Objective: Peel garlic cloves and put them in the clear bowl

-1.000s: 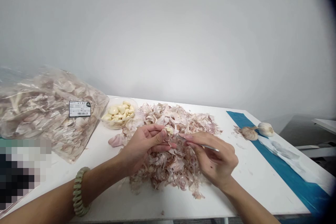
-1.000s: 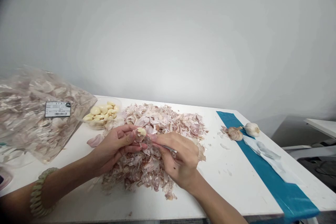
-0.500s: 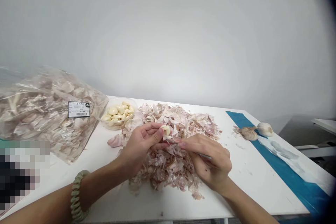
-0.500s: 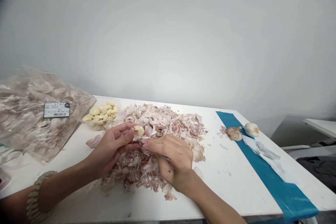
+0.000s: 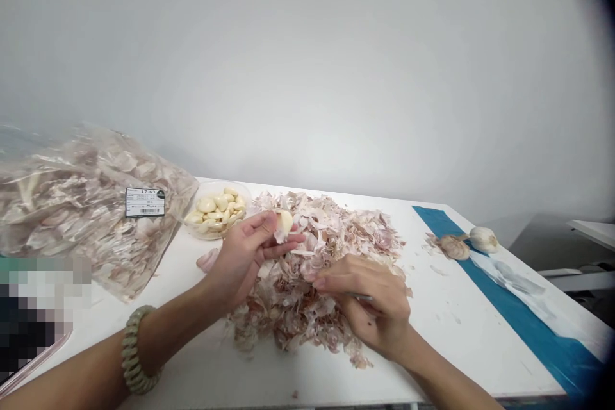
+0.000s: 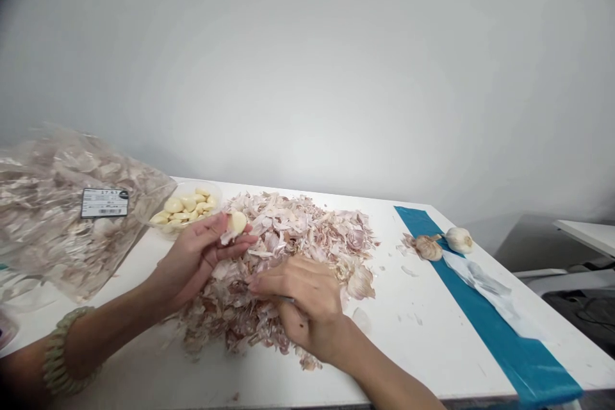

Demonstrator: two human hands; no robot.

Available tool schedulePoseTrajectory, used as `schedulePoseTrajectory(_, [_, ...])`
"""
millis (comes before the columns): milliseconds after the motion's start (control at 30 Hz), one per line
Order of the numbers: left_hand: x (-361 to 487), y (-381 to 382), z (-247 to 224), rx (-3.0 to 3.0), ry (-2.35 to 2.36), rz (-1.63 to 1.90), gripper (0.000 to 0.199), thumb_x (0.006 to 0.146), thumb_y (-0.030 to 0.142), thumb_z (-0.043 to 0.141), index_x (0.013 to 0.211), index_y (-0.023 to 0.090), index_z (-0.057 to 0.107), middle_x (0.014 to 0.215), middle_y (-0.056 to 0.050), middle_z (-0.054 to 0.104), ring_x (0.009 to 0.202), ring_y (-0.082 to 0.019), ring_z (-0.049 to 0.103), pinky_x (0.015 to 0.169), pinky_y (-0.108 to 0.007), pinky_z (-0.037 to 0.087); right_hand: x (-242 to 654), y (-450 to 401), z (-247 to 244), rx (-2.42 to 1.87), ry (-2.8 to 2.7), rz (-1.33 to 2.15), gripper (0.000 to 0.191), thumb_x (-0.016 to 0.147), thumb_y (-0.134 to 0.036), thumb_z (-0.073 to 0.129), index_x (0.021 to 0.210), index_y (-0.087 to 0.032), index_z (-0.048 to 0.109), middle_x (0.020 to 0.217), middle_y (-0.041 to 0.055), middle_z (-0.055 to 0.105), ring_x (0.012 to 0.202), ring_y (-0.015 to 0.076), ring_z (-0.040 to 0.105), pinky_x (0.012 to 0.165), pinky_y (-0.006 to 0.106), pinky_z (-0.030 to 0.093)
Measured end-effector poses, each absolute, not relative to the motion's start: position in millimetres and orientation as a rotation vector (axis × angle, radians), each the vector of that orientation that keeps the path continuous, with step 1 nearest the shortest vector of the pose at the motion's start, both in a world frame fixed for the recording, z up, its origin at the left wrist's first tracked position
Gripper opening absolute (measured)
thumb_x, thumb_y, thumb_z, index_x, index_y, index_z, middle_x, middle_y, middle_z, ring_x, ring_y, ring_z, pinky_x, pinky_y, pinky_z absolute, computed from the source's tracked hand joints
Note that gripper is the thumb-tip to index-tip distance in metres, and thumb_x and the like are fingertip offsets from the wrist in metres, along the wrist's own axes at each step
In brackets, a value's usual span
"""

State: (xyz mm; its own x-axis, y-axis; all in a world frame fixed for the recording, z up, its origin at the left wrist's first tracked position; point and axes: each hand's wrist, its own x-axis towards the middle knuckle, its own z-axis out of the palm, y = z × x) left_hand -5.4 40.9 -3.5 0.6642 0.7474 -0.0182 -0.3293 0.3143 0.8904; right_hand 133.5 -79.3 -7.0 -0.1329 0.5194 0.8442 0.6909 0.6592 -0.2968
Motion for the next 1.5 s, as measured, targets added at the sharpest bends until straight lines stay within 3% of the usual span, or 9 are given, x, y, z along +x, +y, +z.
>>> schedulePoseTrajectory(200, [-6.2,42.6,-0.9,1.053,0.431,0.708,0.017,0.081,0.029,0.064,0.083,0.012,0.065,0.086,-0.007,0.07,0.091,-0.017,0.067,0.084,-0.025,0.053,141.7,-76.1,-9.2,-0.992,-1.673,-0.274,0.04,0.077,0.005,0.053,0.103,-0.023,0.064,0.083,0.0019,0.073,0.076,0.0141,0.069,0.06,0.027,0.056])
schedulePoseTrajectory(433, [-5.1,39.8,-3.9,1.088,0.381,0.653,0.018,0.079,0.03,0.065,0.069,0.015,0.063,0.076,-0.003,0.067,0.083,-0.015,0.065,0.081,-0.025,0.052,143.2,-74.1,-10.6,-0.984,-1.661,-0.371,0.047,0.075,0.006,0.054,0.11,-0.025,0.063,0.091,0.0021,0.074,0.085,0.0172,0.07,0.068,0.031,0.059])
schedulePoseTrajectory(667, [-4.4,38.0,-7.5,1.093,0.389,0.643,0.018,0.074,0.032,0.07,0.073,0.014,0.066,0.071,-0.002,0.064,0.07,-0.012,0.059,0.069,-0.021,0.05,140.6,-74.1,-6.9,-0.959,-1.715,-0.304,0.045,0.078,0.003,0.052,0.112,-0.025,0.062,0.098,0.0046,0.073,0.087,0.0172,0.07,0.065,0.031,0.06])
schedulePoseTrajectory(900, [-4.9,34.4,-5.8,1.119,0.445,0.586,0.018,0.073,0.031,0.071,0.079,0.015,0.066,0.063,0.001,0.061,0.063,-0.009,0.058,0.066,-0.019,0.048,141.5,-76.4,-10.7,-0.945,-1.698,-0.254,0.046,0.075,0.008,0.049,0.106,-0.022,0.064,0.091,0.0045,0.074,0.082,0.0155,0.07,0.063,0.03,0.058])
schedulePoseTrajectory(1167, [-4.4,33.1,-11.3,1.142,0.441,0.564,0.025,0.074,0.034,0.07,0.09,0.016,0.065,0.081,-0.004,0.07,0.076,-0.014,0.063,0.074,-0.023,0.049,140.1,-79.4,-10.2,-0.964,-1.674,-0.132,0.042,0.075,0.01,0.049,0.101,-0.019,0.064,0.091,0.0052,0.073,0.084,0.017,0.069,0.067,0.032,0.059])
schedulePoseTrajectory(1367, [-5.2,30.4,-13.9,1.118,0.485,0.645,0.032,0.07,0.032,0.074,0.095,0.015,0.063,0.078,-0.003,0.071,0.06,-0.01,0.06,0.066,-0.021,0.048,140.5,-78.8,-10.3,-0.971,-1.642,-0.105,0.042,0.075,0.009,0.05,0.1,-0.021,0.064,0.09,0.0042,0.073,0.082,0.0166,0.069,0.067,0.032,0.058])
schedulePoseTrajectory(1500, [-4.5,30.2,-13.6,1.095,0.485,0.631,0.033,0.07,0.032,0.074,0.096,0.014,0.063,0.08,-0.005,0.072,0.072,-0.013,0.065,0.069,-0.022,0.048,141.7,-79.0,-10.4,-0.961,-1.654,-0.072,0.041,0.075,0.009,0.05,0.098,-0.02,0.065,0.088,0.0046,0.073,0.083,0.0178,0.069,0.069,0.034,0.058])
